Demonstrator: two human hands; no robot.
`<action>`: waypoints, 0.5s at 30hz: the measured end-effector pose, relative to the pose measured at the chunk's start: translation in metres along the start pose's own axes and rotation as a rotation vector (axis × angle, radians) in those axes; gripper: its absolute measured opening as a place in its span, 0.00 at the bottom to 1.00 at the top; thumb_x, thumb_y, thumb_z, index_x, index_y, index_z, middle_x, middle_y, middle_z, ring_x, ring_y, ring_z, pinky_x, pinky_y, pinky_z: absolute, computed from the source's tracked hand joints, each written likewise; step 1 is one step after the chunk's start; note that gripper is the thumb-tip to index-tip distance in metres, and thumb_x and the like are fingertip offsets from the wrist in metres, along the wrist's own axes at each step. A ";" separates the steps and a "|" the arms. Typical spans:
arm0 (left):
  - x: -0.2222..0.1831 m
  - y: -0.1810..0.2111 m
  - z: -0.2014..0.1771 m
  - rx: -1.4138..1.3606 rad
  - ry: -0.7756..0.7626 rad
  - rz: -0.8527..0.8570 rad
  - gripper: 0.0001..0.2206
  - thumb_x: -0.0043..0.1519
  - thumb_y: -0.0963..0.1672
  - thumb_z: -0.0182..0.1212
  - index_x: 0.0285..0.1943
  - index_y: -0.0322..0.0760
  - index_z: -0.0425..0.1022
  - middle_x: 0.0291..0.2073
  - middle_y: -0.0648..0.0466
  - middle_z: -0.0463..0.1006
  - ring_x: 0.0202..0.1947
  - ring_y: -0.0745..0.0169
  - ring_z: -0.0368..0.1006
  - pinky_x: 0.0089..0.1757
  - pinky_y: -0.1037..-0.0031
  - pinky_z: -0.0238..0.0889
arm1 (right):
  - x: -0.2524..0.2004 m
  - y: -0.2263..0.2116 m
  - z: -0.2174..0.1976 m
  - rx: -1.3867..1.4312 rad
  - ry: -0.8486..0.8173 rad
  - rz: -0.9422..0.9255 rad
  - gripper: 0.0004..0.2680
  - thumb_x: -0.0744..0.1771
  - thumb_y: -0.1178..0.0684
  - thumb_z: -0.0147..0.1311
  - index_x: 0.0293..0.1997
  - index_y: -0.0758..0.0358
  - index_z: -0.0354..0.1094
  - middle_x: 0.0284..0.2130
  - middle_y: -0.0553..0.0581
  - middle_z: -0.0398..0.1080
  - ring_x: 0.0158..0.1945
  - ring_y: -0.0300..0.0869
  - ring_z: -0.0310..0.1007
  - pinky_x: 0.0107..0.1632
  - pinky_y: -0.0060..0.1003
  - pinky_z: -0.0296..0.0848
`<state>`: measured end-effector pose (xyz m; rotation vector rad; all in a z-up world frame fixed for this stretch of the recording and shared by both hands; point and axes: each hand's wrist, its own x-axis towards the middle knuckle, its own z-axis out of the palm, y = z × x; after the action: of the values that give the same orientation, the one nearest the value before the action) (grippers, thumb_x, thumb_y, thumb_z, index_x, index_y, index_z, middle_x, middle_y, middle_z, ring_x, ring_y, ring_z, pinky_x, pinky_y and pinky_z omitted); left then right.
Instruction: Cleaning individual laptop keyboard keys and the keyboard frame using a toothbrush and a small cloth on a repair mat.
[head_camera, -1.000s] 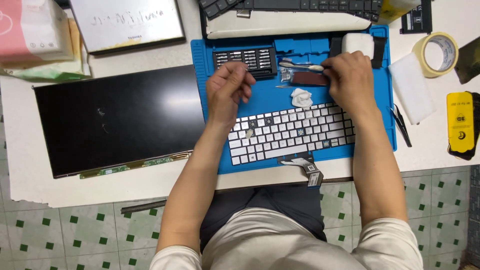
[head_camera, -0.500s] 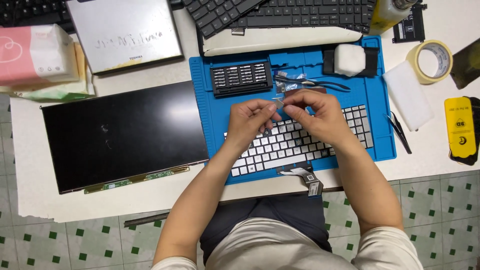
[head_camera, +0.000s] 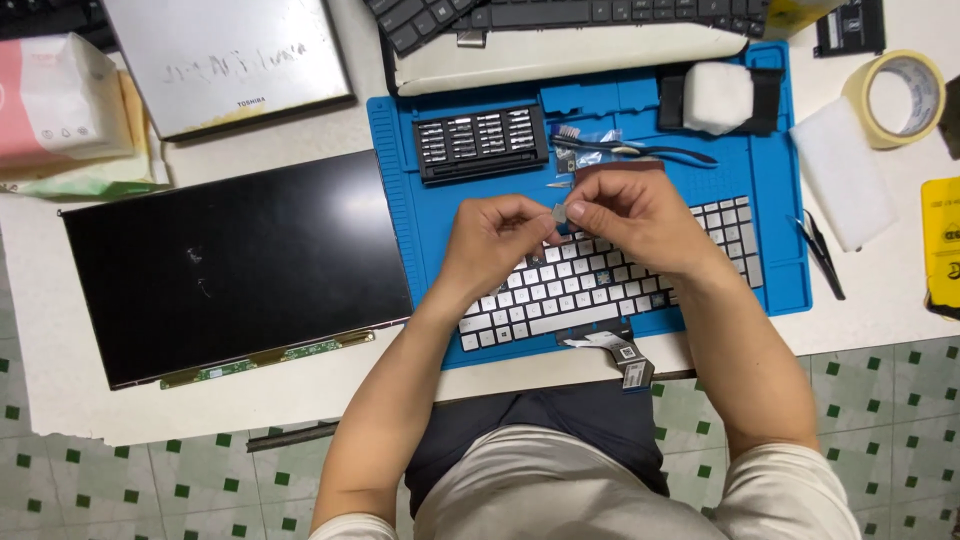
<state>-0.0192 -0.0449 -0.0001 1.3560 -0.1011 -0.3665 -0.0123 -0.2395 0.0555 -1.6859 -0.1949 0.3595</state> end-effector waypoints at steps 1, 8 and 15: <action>-0.003 0.008 -0.003 0.001 0.001 -0.008 0.04 0.61 0.39 0.64 0.40 0.34 0.85 0.25 0.49 0.84 0.24 0.72 0.78 0.24 0.87 0.66 | -0.002 -0.001 0.000 0.005 -0.001 0.006 0.04 0.69 0.61 0.57 0.36 0.70 0.75 0.20 0.52 0.67 0.28 0.34 0.60 0.33 0.28 0.62; -0.013 0.025 -0.030 0.818 -0.056 -0.124 0.06 0.59 0.43 0.63 0.40 0.45 0.85 0.26 0.54 0.82 0.28 0.47 0.79 0.34 0.61 0.71 | 0.001 -0.006 0.007 -0.469 -0.189 0.150 0.04 0.65 0.62 0.59 0.30 0.69 0.76 0.16 0.60 0.70 0.22 0.45 0.64 0.31 0.40 0.65; -0.017 0.007 -0.037 1.011 -0.106 0.121 0.04 0.60 0.42 0.66 0.43 0.40 0.82 0.26 0.53 0.79 0.28 0.47 0.79 0.32 0.59 0.73 | 0.005 0.003 0.012 -0.643 -0.252 0.241 0.03 0.64 0.60 0.60 0.29 0.65 0.77 0.18 0.58 0.72 0.25 0.48 0.70 0.34 0.42 0.70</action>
<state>-0.0239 -0.0039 0.0007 2.3110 -0.5050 -0.2875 -0.0118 -0.2274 0.0504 -2.3047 -0.3169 0.7497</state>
